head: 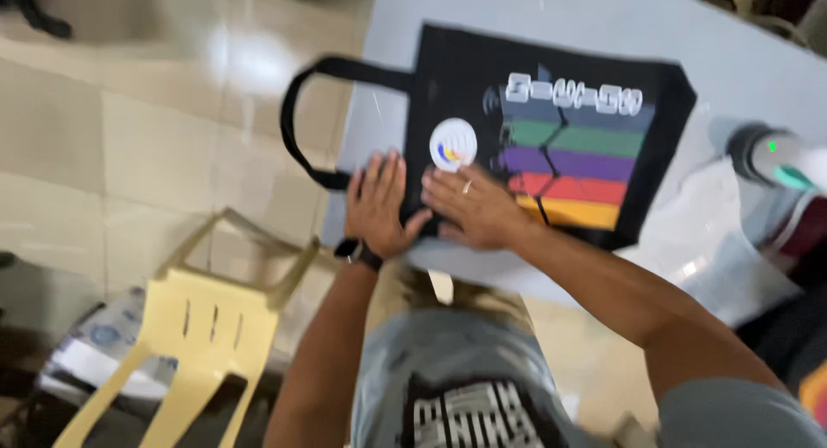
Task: The person uses a handheld heat press tool to apply a printed design onto a black tote bag. They press the tool over the design on both sides of the bag, then peel off the transfer film to reveal the finished print.
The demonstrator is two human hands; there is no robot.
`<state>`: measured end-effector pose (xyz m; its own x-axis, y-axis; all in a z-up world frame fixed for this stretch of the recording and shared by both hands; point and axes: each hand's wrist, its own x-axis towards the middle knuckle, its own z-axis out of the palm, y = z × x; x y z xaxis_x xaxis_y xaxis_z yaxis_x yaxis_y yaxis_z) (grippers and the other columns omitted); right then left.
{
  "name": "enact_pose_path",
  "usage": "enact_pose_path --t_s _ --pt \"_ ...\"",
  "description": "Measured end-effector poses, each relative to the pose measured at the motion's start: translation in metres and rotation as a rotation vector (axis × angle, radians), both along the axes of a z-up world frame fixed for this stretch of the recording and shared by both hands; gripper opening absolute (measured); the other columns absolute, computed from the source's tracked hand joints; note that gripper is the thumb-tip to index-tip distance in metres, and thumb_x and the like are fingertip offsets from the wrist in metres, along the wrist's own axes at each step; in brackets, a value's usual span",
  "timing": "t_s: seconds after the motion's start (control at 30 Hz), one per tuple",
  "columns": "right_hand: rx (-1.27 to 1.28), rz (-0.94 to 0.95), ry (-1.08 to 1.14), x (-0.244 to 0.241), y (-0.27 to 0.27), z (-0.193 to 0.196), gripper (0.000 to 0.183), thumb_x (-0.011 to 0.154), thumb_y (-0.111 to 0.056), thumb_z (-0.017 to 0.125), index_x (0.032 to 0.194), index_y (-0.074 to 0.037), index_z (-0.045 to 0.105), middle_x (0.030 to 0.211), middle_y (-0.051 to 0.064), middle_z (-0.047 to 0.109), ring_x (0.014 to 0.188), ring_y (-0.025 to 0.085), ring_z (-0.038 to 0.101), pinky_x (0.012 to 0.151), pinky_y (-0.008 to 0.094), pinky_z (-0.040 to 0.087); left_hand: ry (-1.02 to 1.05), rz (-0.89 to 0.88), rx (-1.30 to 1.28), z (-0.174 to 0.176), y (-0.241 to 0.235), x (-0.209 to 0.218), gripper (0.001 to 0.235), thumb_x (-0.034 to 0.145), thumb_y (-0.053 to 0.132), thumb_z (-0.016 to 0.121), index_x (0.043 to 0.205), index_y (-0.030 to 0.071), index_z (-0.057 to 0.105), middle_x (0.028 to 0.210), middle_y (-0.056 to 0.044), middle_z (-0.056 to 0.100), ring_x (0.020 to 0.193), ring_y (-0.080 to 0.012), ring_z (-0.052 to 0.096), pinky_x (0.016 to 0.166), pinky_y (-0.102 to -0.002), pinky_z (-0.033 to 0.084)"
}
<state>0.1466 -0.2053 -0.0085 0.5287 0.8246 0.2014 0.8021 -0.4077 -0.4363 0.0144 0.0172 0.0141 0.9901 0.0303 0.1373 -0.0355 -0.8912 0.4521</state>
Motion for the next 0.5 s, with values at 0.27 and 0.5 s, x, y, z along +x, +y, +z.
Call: enact_pose_path --t_s 0.27,0.5 --pt "0.052 -0.514 -0.264 0.172 -0.077 0.009 0.027 0.108 -0.005 0.050 0.134 0.002 0.053 0.117 0.026 0.061 0.104 0.041 0.059 0.096 0.053 0.040 0.025 -0.006 0.065 0.020 0.001 0.004 0.079 0.098 0.062 0.060 0.152 0.005 0.049 0.159 -0.011 0.048 0.150 -0.0316 0.042 0.120 -0.051 0.034" --pt "-0.188 0.091 0.051 -0.038 0.011 0.012 0.086 0.094 -0.073 0.043 0.161 -0.020 0.033 0.170 0.005 0.027 0.157 0.027 0.024 0.129 0.053 0.012 -0.017 -0.005 0.007 -0.002 0.001 -0.002 0.085 0.095 0.066 0.055 0.156 0.007 0.045 0.161 -0.012 0.046 0.150 -0.0343 0.038 0.122 -0.053 0.023"
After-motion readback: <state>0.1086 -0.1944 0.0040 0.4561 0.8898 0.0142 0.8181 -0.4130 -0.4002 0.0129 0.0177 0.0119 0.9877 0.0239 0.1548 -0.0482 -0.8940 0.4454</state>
